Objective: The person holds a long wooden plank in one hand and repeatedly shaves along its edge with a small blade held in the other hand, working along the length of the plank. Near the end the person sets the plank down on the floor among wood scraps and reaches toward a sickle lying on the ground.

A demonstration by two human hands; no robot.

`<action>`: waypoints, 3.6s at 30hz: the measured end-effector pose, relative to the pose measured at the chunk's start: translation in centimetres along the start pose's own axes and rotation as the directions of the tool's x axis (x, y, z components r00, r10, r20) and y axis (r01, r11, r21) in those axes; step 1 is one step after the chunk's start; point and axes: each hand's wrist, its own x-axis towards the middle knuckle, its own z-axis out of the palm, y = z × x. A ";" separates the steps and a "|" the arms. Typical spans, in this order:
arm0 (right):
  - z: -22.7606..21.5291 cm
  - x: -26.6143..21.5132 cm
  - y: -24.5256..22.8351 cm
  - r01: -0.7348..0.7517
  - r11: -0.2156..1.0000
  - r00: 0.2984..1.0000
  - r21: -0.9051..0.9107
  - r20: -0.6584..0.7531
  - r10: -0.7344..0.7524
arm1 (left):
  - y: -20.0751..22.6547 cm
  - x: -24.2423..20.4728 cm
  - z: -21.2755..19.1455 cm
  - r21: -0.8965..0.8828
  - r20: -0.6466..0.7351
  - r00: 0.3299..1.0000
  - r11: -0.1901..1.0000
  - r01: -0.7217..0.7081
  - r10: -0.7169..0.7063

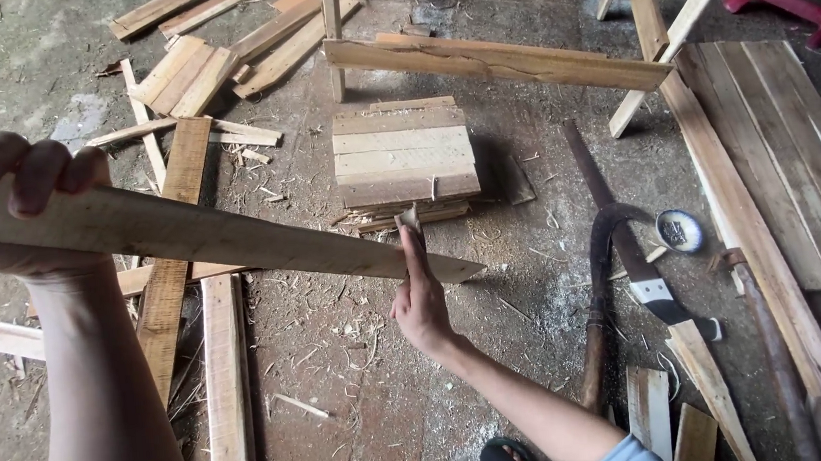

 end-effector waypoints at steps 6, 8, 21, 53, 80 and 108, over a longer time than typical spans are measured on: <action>-2.7 -2.0 7.6 -0.022 0.948 1.000 -0.318 -0.026 0.014 | 0.7 -1.1 0.1 0.013 -0.038 0.999 1.000 -0.001 0.001; -4.7 -2.8 10.5 -0.423 0.788 0.901 -0.448 -0.115 0.419 | 0.5 -0.6 0.8 0.078 -0.021 1.000 0.997 0.003 -0.002; -1.3 -1.2 4.0 0.232 0.957 0.972 -0.176 -0.004 -0.236 | 0.3 -0.4 -0.3 -0.006 0.029 0.999 1.000 -0.019 0.019; -4.7 -9.4 15.0 -0.294 0.785 0.928 -0.545 0.033 0.371 | -4.2 5.7 6.7 0.376 -0.201 0.961 0.921 -0.103 0.190; -7.7 5.3 -12.6 0.021 0.941 0.979 0.337 -0.200 0.049 | -10.7 13.1 30.1 0.894 -0.072 0.982 0.425 0.142 -0.176; -0.7 0.0 -4.4 -0.634 0.652 0.753 0.415 0.524 0.398 | -8.4 10.0 14.6 0.691 -0.426 0.834 0.721 0.050 0.351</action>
